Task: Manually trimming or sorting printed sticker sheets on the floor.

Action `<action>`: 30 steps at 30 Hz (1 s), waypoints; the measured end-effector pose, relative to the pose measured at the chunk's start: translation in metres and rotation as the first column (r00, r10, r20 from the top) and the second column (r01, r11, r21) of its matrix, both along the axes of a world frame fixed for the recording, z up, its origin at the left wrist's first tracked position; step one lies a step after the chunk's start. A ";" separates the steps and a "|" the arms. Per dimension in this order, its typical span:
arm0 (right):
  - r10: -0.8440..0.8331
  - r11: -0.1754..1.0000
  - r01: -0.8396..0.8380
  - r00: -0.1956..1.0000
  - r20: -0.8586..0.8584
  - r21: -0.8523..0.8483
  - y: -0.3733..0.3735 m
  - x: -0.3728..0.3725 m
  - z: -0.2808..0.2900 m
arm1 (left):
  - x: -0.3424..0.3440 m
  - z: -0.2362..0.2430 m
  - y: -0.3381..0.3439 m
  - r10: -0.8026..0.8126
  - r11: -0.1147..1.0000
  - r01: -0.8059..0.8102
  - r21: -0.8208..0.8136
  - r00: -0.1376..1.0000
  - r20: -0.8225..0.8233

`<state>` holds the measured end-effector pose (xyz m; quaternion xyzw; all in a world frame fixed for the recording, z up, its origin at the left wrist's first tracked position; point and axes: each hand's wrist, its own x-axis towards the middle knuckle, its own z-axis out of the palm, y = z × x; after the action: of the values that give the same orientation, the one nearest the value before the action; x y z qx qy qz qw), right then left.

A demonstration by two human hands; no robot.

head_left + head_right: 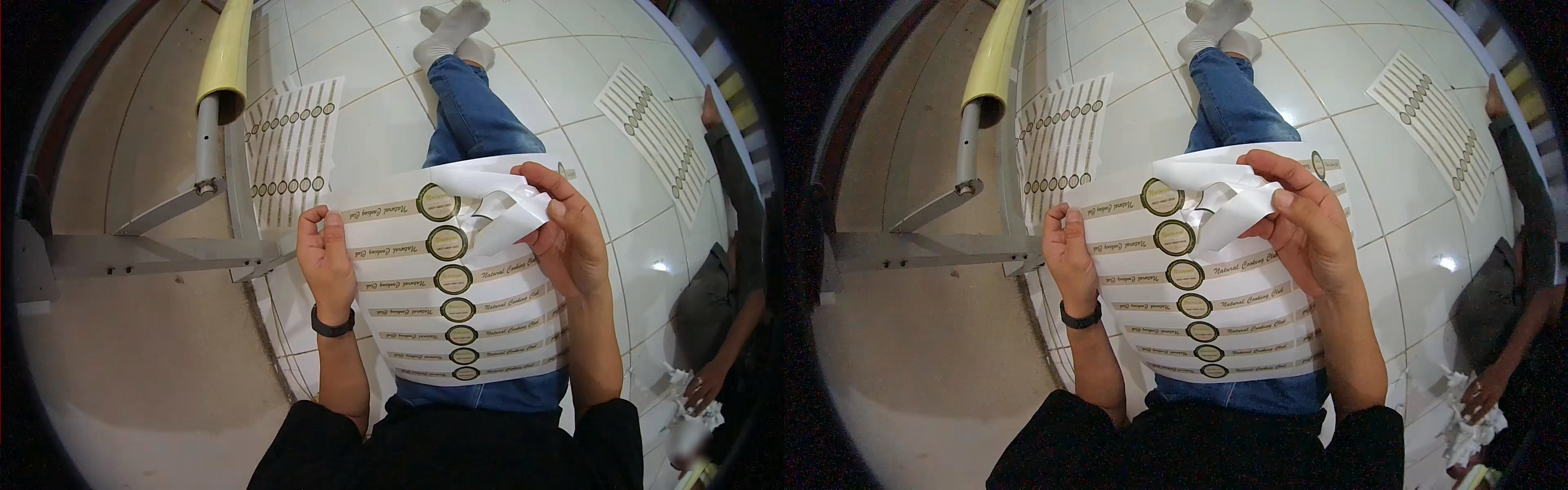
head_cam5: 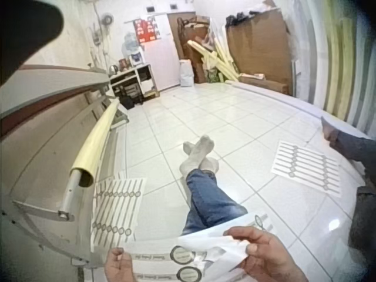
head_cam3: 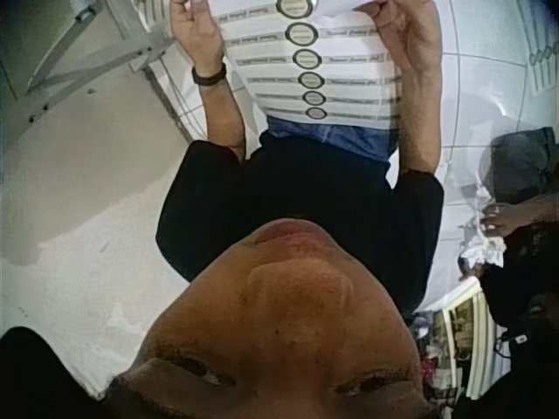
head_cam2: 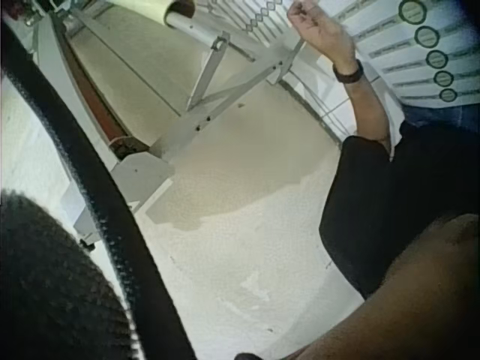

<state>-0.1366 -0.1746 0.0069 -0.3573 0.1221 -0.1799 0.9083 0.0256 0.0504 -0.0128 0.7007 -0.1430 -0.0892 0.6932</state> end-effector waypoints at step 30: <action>-0.229 0.973 0.230 0.973 -0.039 0.011 -0.017 -0.021 -0.001 | 0.008 0.000 0.004 0.056 0.994 -0.060 0.089 0.997 0.052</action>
<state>-0.1573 -0.1918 0.0055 -0.3372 0.1809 -0.2761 0.8817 0.0334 0.0545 -0.0125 0.7371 -0.1356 -0.0579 0.6594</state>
